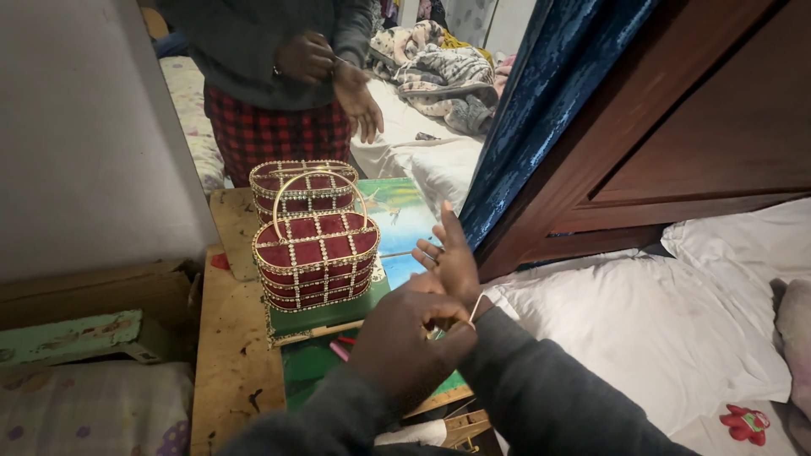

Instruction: The person organizes various personal care items on a vanity table. They handle a red beaded basket, a red box, and a clear plastic bag containing small round objects. The person also arranges makeup brushes, bottles, and other toiletries on the table surface.

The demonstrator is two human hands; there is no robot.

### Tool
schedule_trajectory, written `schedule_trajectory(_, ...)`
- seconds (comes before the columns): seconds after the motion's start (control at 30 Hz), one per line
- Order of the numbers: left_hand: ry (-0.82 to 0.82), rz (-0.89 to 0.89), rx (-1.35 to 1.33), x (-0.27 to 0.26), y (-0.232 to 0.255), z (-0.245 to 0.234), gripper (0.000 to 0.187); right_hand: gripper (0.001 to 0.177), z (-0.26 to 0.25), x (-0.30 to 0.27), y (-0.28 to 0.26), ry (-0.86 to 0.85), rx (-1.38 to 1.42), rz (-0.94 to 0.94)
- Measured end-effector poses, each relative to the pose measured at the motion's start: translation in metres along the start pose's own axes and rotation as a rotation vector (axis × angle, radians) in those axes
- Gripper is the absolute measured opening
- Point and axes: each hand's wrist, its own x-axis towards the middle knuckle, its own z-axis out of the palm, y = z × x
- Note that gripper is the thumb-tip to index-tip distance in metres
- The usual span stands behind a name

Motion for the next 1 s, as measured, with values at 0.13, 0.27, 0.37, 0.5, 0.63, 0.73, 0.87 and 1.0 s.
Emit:
schedule_trajectory(0.13, -0.209, -0.268, -0.014, 0.0, -0.012, -0.002, 0.022, 0.074, -0.004, -0.024, -0.01, -0.128, 0.428, 0.324)
schedule_trajectory(0.27, -0.301, -0.345, -0.059, -0.011, -0.028, -0.003, 0.019, 0.051, 0.0, -0.037, -0.021, -0.242, 0.87, 0.429)
schedule_trajectory(0.37, -0.24, -0.44, -0.088, -0.006, -0.037, -0.002, 0.019, 0.039, 0.001, -0.042, -0.015, -0.267, 0.522, 0.257)
schedule_trajectory(0.5, 0.071, -0.622, -0.56, 0.0, -0.057, -0.004, 0.02, 0.021, -0.003, -0.058, -0.006, -0.423, 0.141, 0.109)
schedule_trajectory(0.63, 0.381, -0.368, -0.302, 0.012, -0.093, -0.043, 0.021, 0.012, -0.003, -0.069, 0.001, -0.441, -0.017, 0.123)
schedule_trajectory(0.73, 0.596, -0.483, -0.277, 0.006, -0.112, -0.052, 0.021, 0.016, -0.004, -0.072, 0.014, -0.449, -0.191, 0.158)
schedule_trajectory(0.87, 0.568, -0.528, -0.253, -0.012, -0.145, -0.038, 0.026, 0.014, -0.028, -0.055, 0.057, -0.33, -0.366, 0.225)
schedule_trajectory(1.0, 0.442, -0.739, -0.194, -0.05, -0.18, -0.009, 0.031, 0.022, -0.085, -0.016, 0.121, -0.25, -0.519, 0.293)
